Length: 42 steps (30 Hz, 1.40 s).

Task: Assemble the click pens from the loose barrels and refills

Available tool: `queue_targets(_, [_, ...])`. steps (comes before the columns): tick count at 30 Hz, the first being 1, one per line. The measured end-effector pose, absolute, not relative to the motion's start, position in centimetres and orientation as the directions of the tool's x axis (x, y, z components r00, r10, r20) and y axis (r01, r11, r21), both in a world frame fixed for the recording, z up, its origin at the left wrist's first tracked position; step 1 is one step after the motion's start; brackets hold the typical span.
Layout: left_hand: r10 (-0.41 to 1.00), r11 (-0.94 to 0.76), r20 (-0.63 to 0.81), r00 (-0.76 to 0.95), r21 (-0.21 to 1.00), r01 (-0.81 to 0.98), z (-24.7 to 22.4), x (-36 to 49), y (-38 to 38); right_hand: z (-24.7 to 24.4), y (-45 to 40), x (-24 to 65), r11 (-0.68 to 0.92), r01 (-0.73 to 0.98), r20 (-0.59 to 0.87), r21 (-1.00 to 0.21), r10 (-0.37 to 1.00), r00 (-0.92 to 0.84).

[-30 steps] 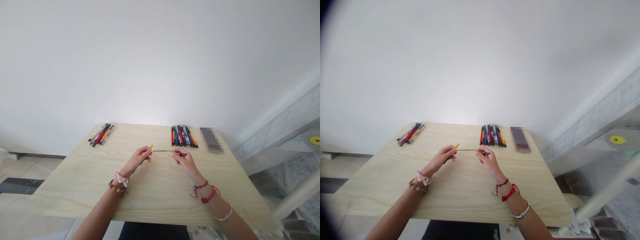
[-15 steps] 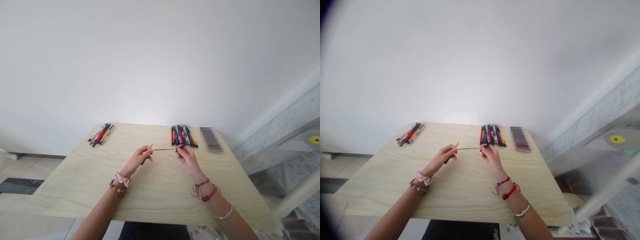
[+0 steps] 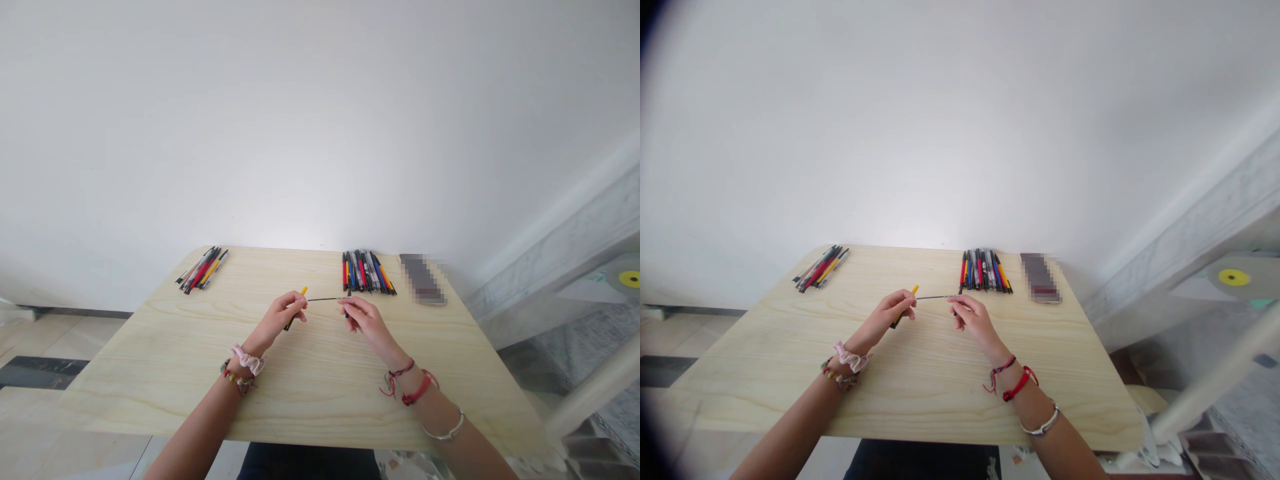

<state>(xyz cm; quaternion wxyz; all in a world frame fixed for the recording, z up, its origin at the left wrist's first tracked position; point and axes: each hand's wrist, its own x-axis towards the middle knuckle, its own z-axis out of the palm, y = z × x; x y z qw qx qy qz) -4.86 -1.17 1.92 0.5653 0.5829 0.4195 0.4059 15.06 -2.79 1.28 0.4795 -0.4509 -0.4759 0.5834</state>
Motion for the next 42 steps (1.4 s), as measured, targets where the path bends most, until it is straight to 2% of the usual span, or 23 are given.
queue_targets(13, [0.942,-0.049,0.015,0.336,0.995,0.091,1.7,-3.8,-1.6,1.0,-2.6,14.7,0.057,-0.244,0.032,-0.968,0.994,0.105])
queue_targets(19, [0.939,-0.057,0.012,0.344,0.991,0.121,1.7,-3.7,-1.7,1.2,-2.7,14.5,0.066,-0.317,0.034,-0.946,0.994,0.108])
queue_targets(24, [0.931,-0.063,0.019,0.366,0.992,0.109,1.6,-3.5,-1.7,1.4,-2.9,14.4,0.013,-0.415,-0.024,-0.91,0.996,0.085])
queue_targets(27, [0.931,-0.054,0.011,0.365,0.993,0.109,1.5,-3.6,-1.6,1.4,-2.6,14.8,0.025,-0.435,-0.036,-0.9,0.991,0.132])
queue_targets(33, [0.952,-0.044,0.011,0.306,0.994,0.103,1.5,-4.1,-1.4,1.6,-2.2,15.8,0.102,-0.362,0.014,-0.926,0.971,0.238])
queue_targets(42, [0.975,-0.052,0.025,0.221,0.992,0.116,1.3,-4.6,-0.9,0.6,-1.8,14.4,0.073,-0.175,0.039,-0.982,0.98,0.193])
